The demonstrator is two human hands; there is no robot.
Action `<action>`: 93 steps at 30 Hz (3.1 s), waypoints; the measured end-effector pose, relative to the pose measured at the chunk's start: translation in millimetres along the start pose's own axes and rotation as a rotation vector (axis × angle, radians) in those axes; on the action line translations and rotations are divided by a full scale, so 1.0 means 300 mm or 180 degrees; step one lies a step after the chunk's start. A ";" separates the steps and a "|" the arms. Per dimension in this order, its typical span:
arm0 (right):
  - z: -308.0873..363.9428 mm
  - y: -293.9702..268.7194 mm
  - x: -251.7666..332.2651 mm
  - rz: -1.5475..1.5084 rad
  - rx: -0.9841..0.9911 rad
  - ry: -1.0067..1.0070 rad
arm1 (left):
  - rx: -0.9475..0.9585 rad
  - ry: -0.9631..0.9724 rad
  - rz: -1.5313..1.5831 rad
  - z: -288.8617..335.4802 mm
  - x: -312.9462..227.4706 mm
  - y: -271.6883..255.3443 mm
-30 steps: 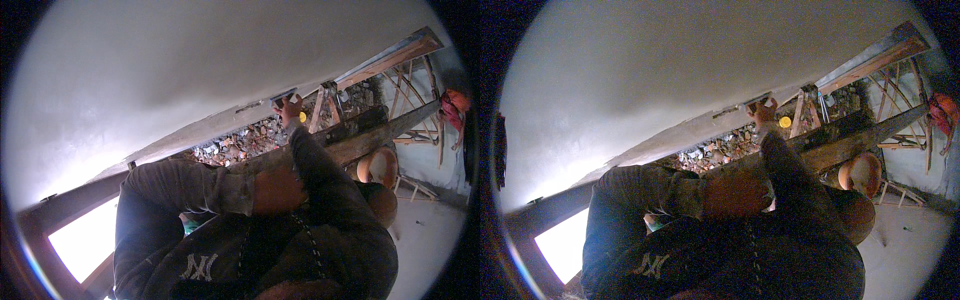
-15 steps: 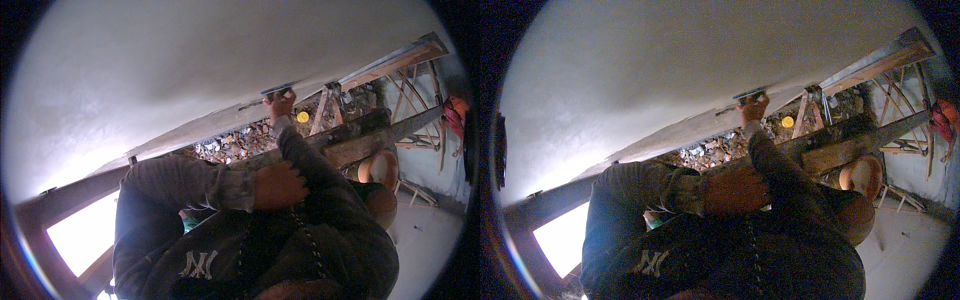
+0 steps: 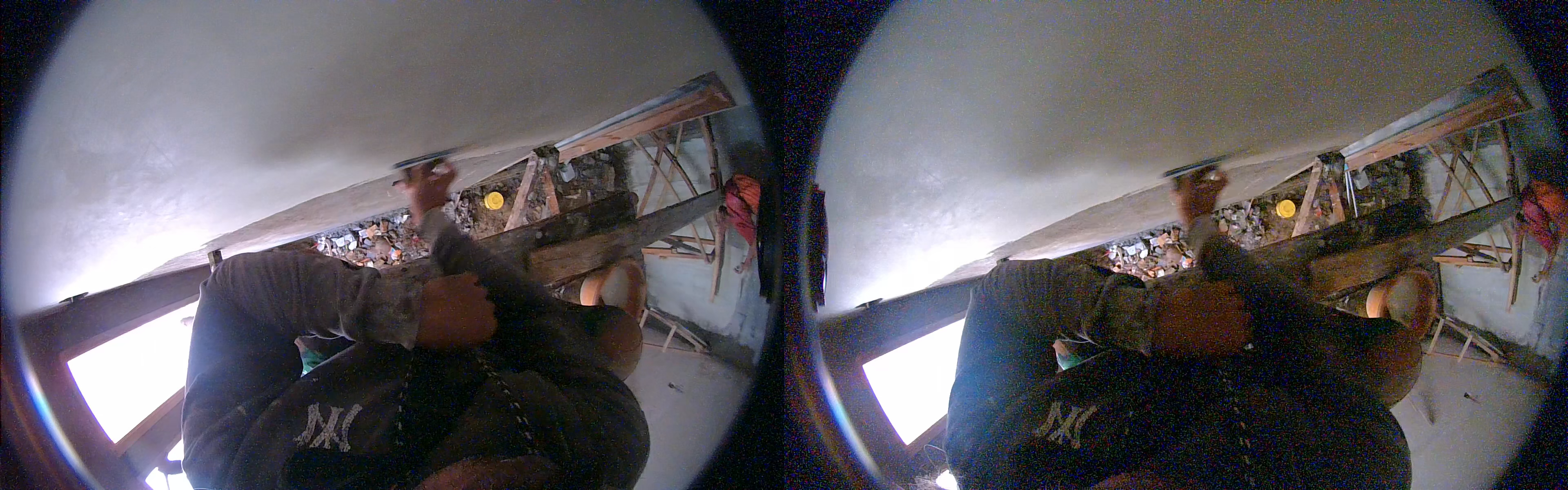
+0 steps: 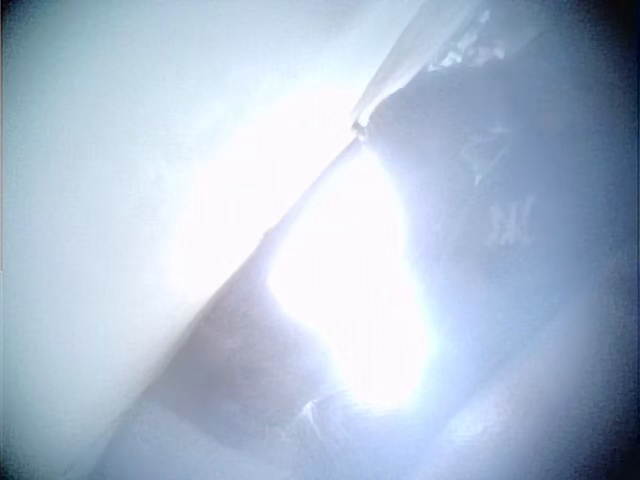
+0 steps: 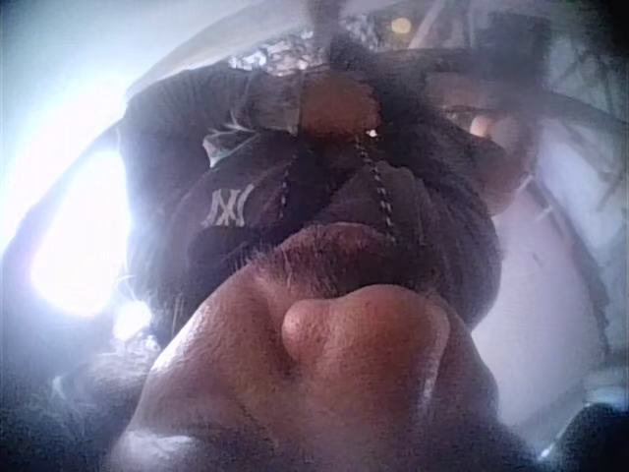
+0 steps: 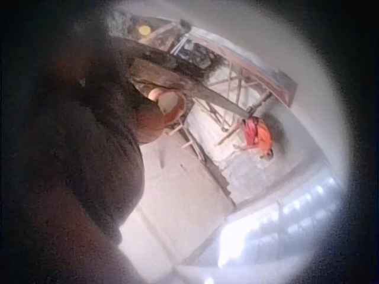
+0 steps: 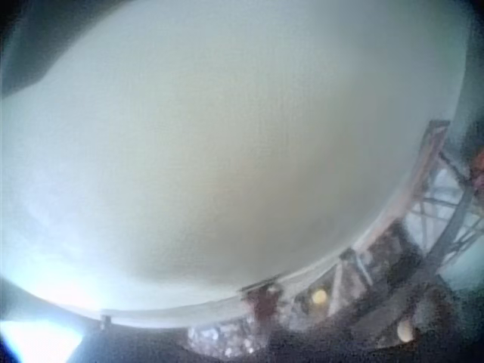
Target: The person uses a trowel to apply and smooth plaster on a ceiling surface. They repeatedly scoop material from a bucket and spread it across the ceiling, working in sections to create a flat finish.
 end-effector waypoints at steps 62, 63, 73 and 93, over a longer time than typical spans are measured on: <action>-0.382 -0.491 0.885 -0.0327 -0.2101 -0.1858 | -0.0257 0.0633 0.0715 -0.025 0.007 -0.126; -0.387 -0.519 1.062 -0.0347 -0.1971 -0.1966 | -0.0156 0.0489 0.0742 -0.007 -0.001 -0.158; -0.510 -0.881 1.486 0.1637 -0.2545 -0.3605 | -0.0124 0.0864 0.0960 0.069 -0.084 -0.393; -0.304 -0.635 1.555 0.1880 -0.1762 -0.4103 | -0.1059 0.0916 0.0442 0.059 -0.049 -0.250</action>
Point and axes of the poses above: each hand's wrist, its own z-axis away from the middle knuckle, its own y-axis out of the palm, x = y × z, the point moved 3 cm from there along -z, towards the middle knuckle, and after that the axes turned 8 degrees about z, right-handed, at the moved point
